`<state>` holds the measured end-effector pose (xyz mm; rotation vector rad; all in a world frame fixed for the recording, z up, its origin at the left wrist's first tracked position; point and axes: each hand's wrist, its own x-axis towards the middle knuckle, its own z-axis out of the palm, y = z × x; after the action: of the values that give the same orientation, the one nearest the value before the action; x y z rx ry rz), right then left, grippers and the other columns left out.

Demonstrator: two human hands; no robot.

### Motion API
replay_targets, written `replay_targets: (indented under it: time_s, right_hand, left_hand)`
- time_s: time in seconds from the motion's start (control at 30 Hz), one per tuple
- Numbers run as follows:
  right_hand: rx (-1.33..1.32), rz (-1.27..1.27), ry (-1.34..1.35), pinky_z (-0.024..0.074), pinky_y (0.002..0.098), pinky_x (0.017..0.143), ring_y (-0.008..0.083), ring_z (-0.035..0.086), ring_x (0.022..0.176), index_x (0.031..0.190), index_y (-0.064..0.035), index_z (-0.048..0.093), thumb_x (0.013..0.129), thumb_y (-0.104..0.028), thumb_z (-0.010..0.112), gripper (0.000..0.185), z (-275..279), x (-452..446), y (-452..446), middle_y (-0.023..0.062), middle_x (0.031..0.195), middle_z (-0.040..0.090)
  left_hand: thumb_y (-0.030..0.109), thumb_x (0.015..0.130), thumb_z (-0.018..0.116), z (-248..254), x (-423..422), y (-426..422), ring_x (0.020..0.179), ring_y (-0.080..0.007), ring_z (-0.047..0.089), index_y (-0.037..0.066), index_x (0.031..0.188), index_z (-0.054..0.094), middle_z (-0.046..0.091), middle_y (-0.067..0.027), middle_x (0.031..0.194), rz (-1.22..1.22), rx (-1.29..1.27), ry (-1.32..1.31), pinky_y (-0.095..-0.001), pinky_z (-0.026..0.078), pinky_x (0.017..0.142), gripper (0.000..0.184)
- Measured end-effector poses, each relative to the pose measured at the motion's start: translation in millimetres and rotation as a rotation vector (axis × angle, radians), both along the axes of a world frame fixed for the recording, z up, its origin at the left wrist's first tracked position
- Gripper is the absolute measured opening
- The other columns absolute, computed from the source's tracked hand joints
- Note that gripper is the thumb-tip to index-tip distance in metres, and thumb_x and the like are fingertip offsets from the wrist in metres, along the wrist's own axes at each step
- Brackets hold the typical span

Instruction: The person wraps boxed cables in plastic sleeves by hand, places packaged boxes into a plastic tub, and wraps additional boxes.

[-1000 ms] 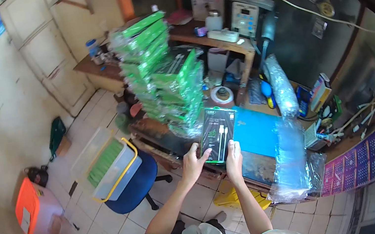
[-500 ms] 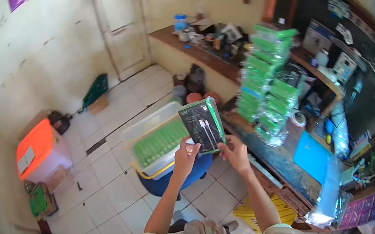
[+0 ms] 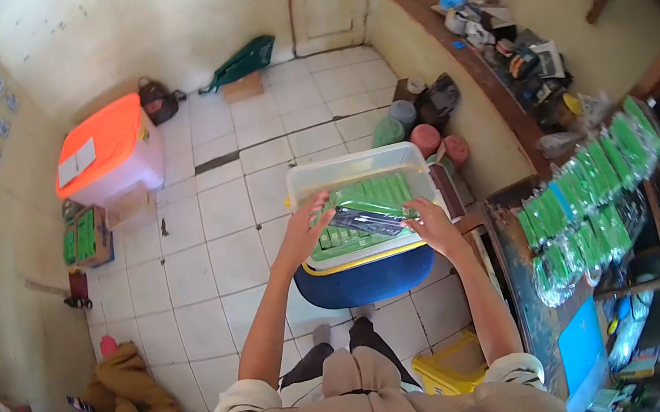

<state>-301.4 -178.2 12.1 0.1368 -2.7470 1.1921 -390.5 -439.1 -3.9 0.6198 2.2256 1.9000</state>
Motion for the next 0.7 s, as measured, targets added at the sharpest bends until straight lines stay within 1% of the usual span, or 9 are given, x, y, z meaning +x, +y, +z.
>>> replay_targets:
  time_s: [0.07, 0.13, 0.2, 0.27, 0.3, 0.43, 0.5, 0.53, 0.7]
  right_hand:
    - [-0.050, 0.059, -0.174, 0.0481, 0.0350, 0.069, 0.0325, 0.057, 0.083, 0.104, 0.0011, 0.052, 0.076, -0.011, 0.063, 0.032, -9.7, -17.7, 0.1, 0.0165, 0.097, 0.053]
    - [0.003, 0.179, -0.099, 0.0440, 0.0373, 0.079, 0.0356, 0.055, 0.088, 0.103, 0.0005, 0.053, 0.074, -0.014, 0.065, 0.035, -39.0, -32.8, 3.3, 0.0182, 0.096, 0.055]
    - [0.036, 0.249, -0.196, 0.0440, 0.0374, 0.079, 0.0345, 0.055, 0.091, 0.103, 0.0006, 0.054, 0.073, -0.015, 0.066, 0.036, -45.2, -40.4, 0.3, 0.0189, 0.099, 0.057]
    - [0.051, 0.309, -0.256, 0.0442, 0.0375, 0.079, 0.0344, 0.055, 0.091, 0.102, 0.0007, 0.055, 0.073, -0.016, 0.066, 0.036, -56.9, -48.0, 0.2, 0.0188, 0.098, 0.057]
    - [0.075, 0.357, -0.296, 0.0444, 0.0377, 0.078, 0.0343, 0.056, 0.091, 0.101, 0.0009, 0.055, 0.072, -0.016, 0.067, 0.035, -62.9, -53.5, -0.5, 0.0188, 0.097, 0.058]
    - [0.056, 0.450, -0.332, 0.0451, 0.0388, 0.077, 0.0351, 0.057, 0.089, 0.100, 0.0010, 0.056, 0.072, -0.016, 0.067, 0.035, -77.7, -61.7, 1.1, 0.0191, 0.094, 0.059]
    - [0.092, 0.484, -0.365, 0.0456, 0.0399, 0.076, 0.0356, 0.057, 0.088, 0.099, 0.0002, 0.056, 0.070, -0.015, 0.069, 0.035, -79.3, -67.2, -0.2, 0.0195, 0.090, 0.060]
    - [0.088, 0.491, -0.368, 0.0456, 0.0399, 0.076, 0.0356, 0.057, 0.088, 0.099, 0.0002, 0.056, 0.070, -0.015, 0.069, 0.035, -83.5, -68.8, -0.7, 0.0195, 0.090, 0.060]
    - [0.191, 0.531, -0.461, 0.0456, 0.0400, 0.074, 0.0344, 0.058, 0.086, 0.097, -0.0011, 0.058, 0.068, -0.017, 0.070, 0.036, -102.9, -69.3, -2.0, 0.0196, 0.089, 0.060]
  left_hand:
    - [0.022, 0.084, 0.057, -10.8, -4.5, 0.6, 0.093, -0.0172, 0.055, 0.008, 0.118, 0.049, 0.057, -0.0085, 0.102, -0.088, -0.210, -0.033, -0.0306, 0.043, 0.084, 0.037]
    - [0.023, 0.083, 0.058, -1.6, -5.8, 2.8, 0.089, -0.0175, 0.057, 0.009, 0.114, 0.052, 0.060, -0.0088, 0.096, -0.089, -0.350, -0.130, -0.0304, 0.044, 0.081, 0.035]
    - [0.023, 0.082, 0.060, -2.2, -11.9, 7.4, 0.086, -0.0177, 0.058, 0.009, 0.111, 0.055, 0.062, -0.0091, 0.091, -0.104, -0.481, -0.237, -0.0301, 0.045, 0.078, 0.032]
    - [0.021, 0.080, 0.062, -21.0, -13.6, 6.8, 0.082, -0.0187, 0.060, 0.010, 0.109, 0.056, 0.063, -0.0086, 0.090, -0.188, -0.518, -0.166, -0.0305, 0.046, 0.074, 0.032]
    - [0.021, 0.077, 0.063, -28.1, -14.5, 7.4, 0.085, -0.0227, 0.060, 0.009, 0.107, 0.058, 0.063, -0.0096, 0.093, -0.210, -0.518, -0.169, -0.0327, 0.046, 0.076, 0.032]
    - [0.028, 0.073, 0.067, -43.2, -11.0, 14.4, 0.088, -0.0272, 0.059, 0.008, 0.105, 0.059, 0.063, -0.0121, 0.093, -0.279, -0.647, -0.141, -0.0354, 0.046, 0.077, 0.038]
    - [0.033, 0.069, 0.070, -45.3, -14.6, 19.1, 0.091, -0.0307, 0.058, 0.006, 0.103, 0.060, 0.062, -0.0144, 0.095, -0.358, -0.867, -0.164, -0.0373, 0.045, 0.080, 0.045]
    - [0.033, 0.069, 0.070, -53.6, -16.6, 20.1, 0.091, -0.0307, 0.058, 0.006, 0.103, 0.060, 0.062, -0.0144, 0.095, -0.354, -0.869, -0.171, -0.0373, 0.045, 0.080, 0.045]
    - [0.045, 0.068, 0.067, -98.7, -25.3, 28.3, 0.102, -0.0322, 0.053, 0.006, 0.115, 0.053, 0.057, -0.0186, 0.108, -0.606, -1.034, -0.294, -0.0381, 0.042, 0.086, 0.063]
